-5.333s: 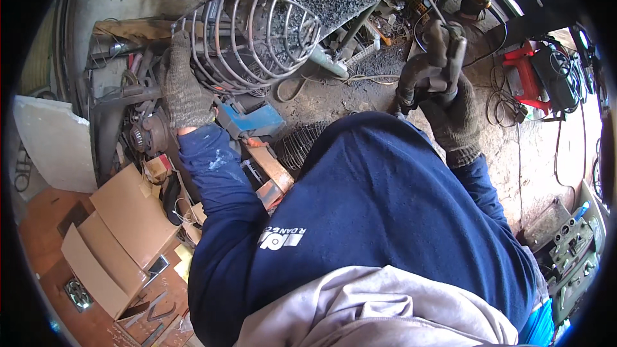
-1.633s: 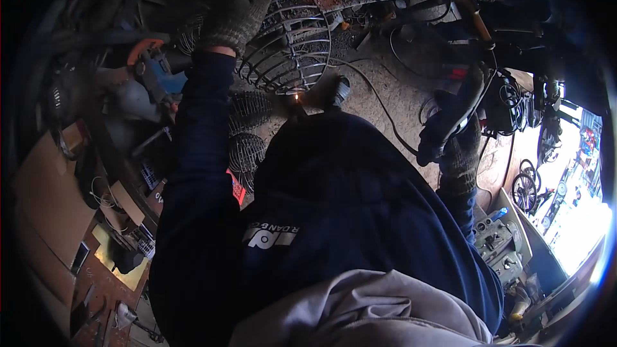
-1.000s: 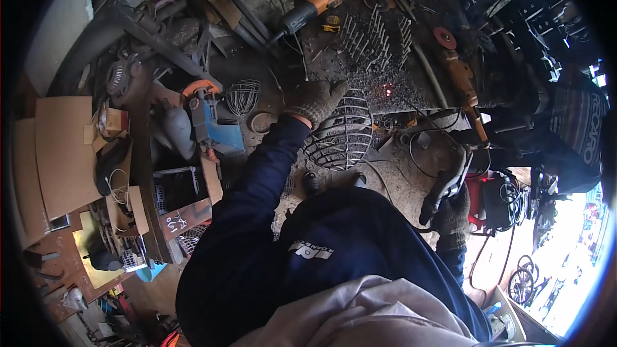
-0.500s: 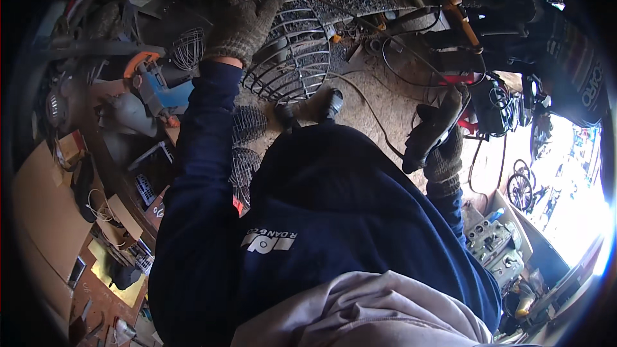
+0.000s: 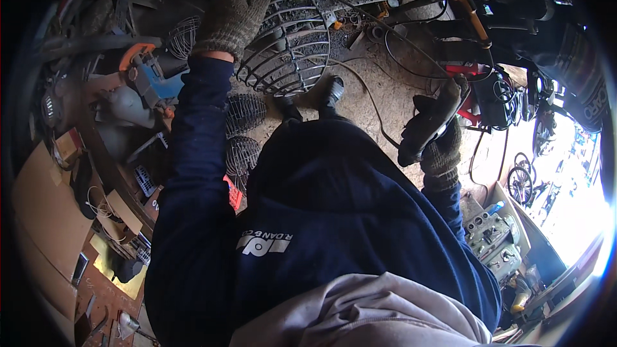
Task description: The person uses an angle grinder to smooth the edges of a metal cage, hammers the cage to adjust its shape, and then uses a welding tool to join the metal rods.
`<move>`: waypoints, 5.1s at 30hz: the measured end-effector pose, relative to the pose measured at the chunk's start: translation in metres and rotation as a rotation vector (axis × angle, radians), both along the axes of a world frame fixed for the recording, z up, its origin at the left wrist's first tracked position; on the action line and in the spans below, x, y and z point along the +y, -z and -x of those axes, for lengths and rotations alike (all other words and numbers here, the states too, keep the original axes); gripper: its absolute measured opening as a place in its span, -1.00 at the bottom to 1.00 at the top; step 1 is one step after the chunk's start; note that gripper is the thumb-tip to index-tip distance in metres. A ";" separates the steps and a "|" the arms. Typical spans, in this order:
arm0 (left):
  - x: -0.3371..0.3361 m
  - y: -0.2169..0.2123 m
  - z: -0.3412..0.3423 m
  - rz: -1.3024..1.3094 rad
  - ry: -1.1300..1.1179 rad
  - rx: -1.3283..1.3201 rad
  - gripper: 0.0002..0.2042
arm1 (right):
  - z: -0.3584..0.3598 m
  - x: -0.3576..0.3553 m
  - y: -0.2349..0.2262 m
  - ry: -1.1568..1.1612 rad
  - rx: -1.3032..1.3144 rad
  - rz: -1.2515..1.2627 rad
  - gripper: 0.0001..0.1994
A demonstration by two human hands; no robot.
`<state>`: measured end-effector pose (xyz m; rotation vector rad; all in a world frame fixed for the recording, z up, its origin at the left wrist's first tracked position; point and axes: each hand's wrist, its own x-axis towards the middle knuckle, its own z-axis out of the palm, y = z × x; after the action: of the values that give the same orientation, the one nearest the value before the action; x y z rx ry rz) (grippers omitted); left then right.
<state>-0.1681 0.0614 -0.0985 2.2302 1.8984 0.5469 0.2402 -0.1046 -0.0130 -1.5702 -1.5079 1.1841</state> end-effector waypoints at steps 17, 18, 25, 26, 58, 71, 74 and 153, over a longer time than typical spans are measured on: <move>0.003 0.010 0.005 0.078 -0.069 -0.072 -0.57 | -0.002 0.008 -0.003 0.011 -0.104 0.132 -0.55; 0.004 0.006 0.003 0.082 -0.071 -0.089 -0.60 | 0.000 0.008 -0.006 -0.002 -0.139 0.169 -0.58; 0.004 0.011 0.012 -0.087 0.154 0.170 -0.68 | -0.003 0.012 -0.002 0.046 0.086 0.078 -0.27; 0.005 0.010 0.011 -0.094 0.166 0.195 -0.68 | -0.008 0.011 0.002 0.047 0.108 0.081 -0.27; 0.002 0.010 0.012 -0.005 0.122 0.145 -0.67 | -0.009 0.002 0.003 -0.001 0.072 0.133 -0.34; -0.002 -0.013 -0.005 0.149 -0.075 -0.289 -0.56 | 0.006 0.008 -0.002 0.025 0.098 0.022 -0.47; 0.001 -0.012 -0.007 0.074 -0.007 -0.354 -0.57 | 0.007 0.006 0.000 0.079 0.173 0.090 -0.51; 0.009 0.000 0.002 0.289 -0.208 -0.101 -0.33 | -0.005 -0.003 0.011 0.043 0.121 0.103 -0.34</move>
<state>-0.1704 0.0701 -0.0983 1.8081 2.0230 0.3763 0.2454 -0.1078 -0.0237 -1.5607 -1.3484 1.3261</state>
